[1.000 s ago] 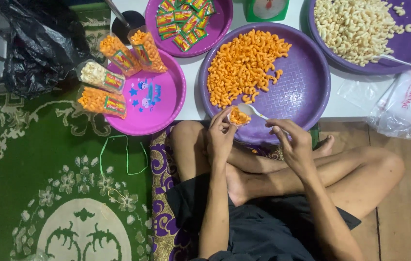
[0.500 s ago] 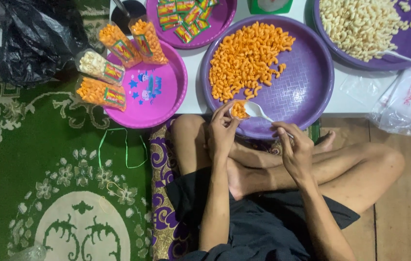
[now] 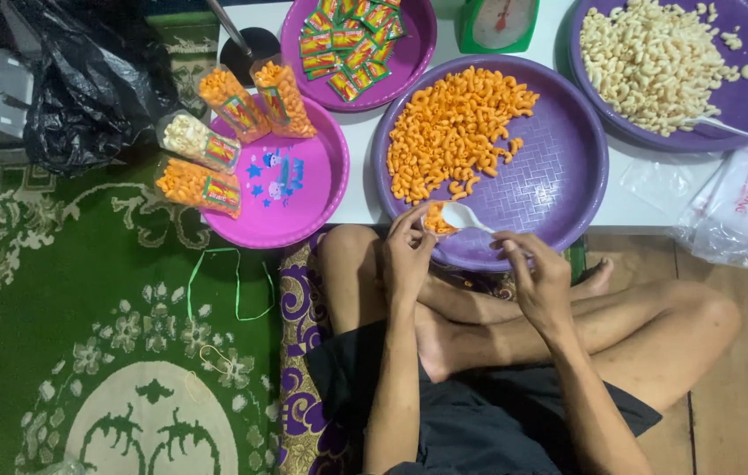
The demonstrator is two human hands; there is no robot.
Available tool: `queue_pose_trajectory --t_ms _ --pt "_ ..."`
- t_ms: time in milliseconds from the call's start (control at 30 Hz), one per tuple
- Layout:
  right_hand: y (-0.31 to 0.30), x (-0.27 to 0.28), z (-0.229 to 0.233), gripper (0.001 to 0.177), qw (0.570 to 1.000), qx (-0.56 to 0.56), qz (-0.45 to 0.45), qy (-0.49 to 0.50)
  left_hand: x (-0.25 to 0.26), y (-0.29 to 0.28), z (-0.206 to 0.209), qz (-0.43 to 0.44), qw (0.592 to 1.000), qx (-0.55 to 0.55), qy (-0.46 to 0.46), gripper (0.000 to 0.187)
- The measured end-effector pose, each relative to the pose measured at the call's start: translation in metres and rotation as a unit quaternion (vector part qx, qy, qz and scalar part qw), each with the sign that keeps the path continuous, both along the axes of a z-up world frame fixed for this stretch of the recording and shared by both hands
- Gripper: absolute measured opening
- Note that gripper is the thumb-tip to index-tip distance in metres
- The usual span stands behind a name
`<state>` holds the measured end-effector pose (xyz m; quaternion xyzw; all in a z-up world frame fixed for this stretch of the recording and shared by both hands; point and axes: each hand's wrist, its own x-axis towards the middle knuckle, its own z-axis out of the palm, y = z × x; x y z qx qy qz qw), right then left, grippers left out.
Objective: A person sitting on the floor is scooping orange puffed snacks from a large tray into a small plastic bag using a plastic spoon.
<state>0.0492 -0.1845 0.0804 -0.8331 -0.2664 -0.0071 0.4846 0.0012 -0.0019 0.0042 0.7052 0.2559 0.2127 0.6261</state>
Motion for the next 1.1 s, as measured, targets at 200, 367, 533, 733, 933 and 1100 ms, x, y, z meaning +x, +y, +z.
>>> queue_pose_trajectory --t_ms 200,367,533,733,933,1100 --pt "-0.001 -0.003 0.003 0.022 1.0 0.018 0.003 0.014 -0.003 0.001 0.002 -0.001 1.0 0.011 0.001 0.05" --pt "0.005 -0.002 0.01 0.022 1.0 0.009 0.014 0.015 0.0 0.001 0.006 0.0 0.999 0.033 0.004 0.049" --pt "-0.014 0.002 0.005 0.022 0.999 0.012 0.009 0.039 0.0 -0.002 0.022 0.007 0.997 0.071 0.019 0.043" --pt "-0.026 -0.005 0.013 0.023 0.994 -0.072 -0.074 0.018 -0.001 -0.002 0.012 0.013 0.996 0.08 0.026 0.045" --pt "-0.014 -0.007 0.003 0.021 0.999 0.005 -0.033 0.033 -0.002 -0.002 0.015 0.008 0.998 0.059 0.038 0.048" --pt "0.003 -0.008 0.015 0.022 0.999 0.01 -0.014 0.03 0.0 -0.002 0.002 0.01 0.999 0.031 0.022 0.046"
